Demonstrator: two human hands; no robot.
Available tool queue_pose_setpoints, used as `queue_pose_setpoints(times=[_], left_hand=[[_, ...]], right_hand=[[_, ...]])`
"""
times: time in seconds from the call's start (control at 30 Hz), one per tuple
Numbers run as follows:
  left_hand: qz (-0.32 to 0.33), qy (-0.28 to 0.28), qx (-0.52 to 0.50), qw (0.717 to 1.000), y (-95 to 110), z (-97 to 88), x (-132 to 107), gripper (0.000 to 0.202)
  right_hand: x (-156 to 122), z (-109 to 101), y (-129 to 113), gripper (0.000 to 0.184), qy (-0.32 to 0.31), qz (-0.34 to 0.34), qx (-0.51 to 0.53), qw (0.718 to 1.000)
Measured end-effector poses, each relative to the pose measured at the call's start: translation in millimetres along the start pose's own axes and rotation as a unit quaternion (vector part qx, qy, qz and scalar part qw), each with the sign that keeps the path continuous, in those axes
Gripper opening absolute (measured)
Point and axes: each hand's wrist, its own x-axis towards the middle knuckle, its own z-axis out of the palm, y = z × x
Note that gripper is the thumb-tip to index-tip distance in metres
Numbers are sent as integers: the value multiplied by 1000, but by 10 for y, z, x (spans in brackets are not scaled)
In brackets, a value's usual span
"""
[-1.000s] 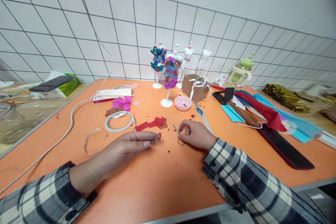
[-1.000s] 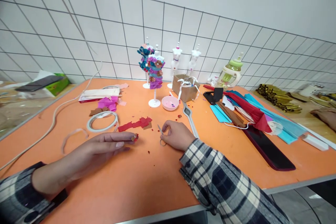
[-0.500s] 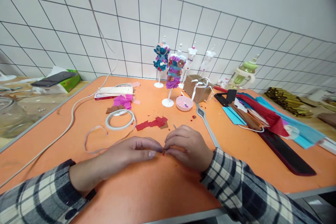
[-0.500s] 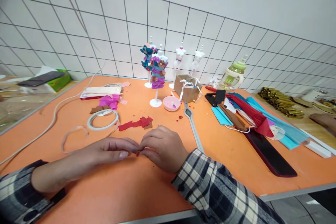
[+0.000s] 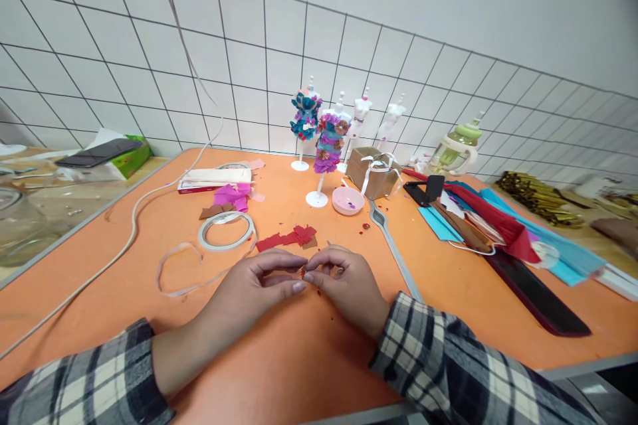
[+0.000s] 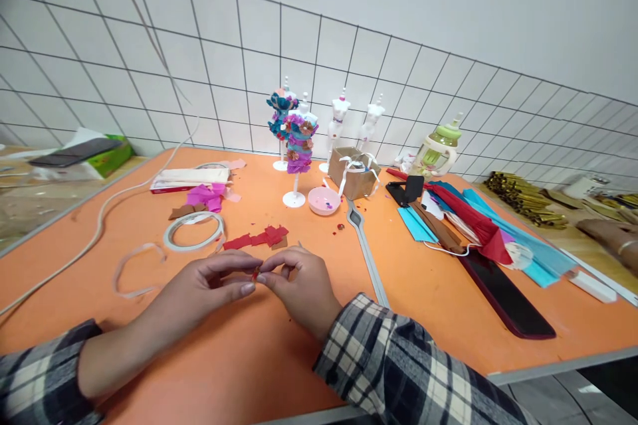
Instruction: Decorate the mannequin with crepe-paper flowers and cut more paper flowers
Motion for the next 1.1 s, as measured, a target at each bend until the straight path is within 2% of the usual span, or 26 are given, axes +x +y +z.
queue_pose_setpoints(times=[0.13, 0.23, 0.37, 0.47, 0.53, 0.6, 0.67, 0.83, 1.03, 1.1], left_hand=[[37, 28, 22, 999, 24, 16, -12, 14], [59, 36, 45, 997, 29, -11, -14, 10], [48, 46, 73, 995, 12, -35, -18, 15], [11, 55, 27, 998, -15, -32, -23, 26], [-4, 35, -6, 999, -27, -28, -23, 34], [-2, 10, -6, 1000, -31, -30, -17, 31], [11, 12, 12, 1000, -31, -41, -7, 26], [41, 2, 13, 999, -69, -74, 16, 17], [6, -9, -55, 998, -96, -102, 20, 18], [-9, -15, -66, 998, -69, -114, 15, 20]], right_hand=[[-48, 43, -19, 4, 29, -60, -17, 998], [-71, 62, -22, 5, 39, -74, -11, 996], [-63, 75, -42, 7, 42, -35, 15, 998], [-41, 68, -46, 10, 32, 18, 60, 997], [-32, 60, -31, 17, 1, 83, 110, 990], [-32, 55, -2, 26, -50, 155, 165, 973], [-38, 55, 31, 34, -99, 198, 211, 952], [-64, 72, 81, 44, -156, 216, 253, 930], [-63, 27, 62, 53, -181, 204, 231, 934], [-48, -21, 46, 48, -148, 169, 206, 952]])
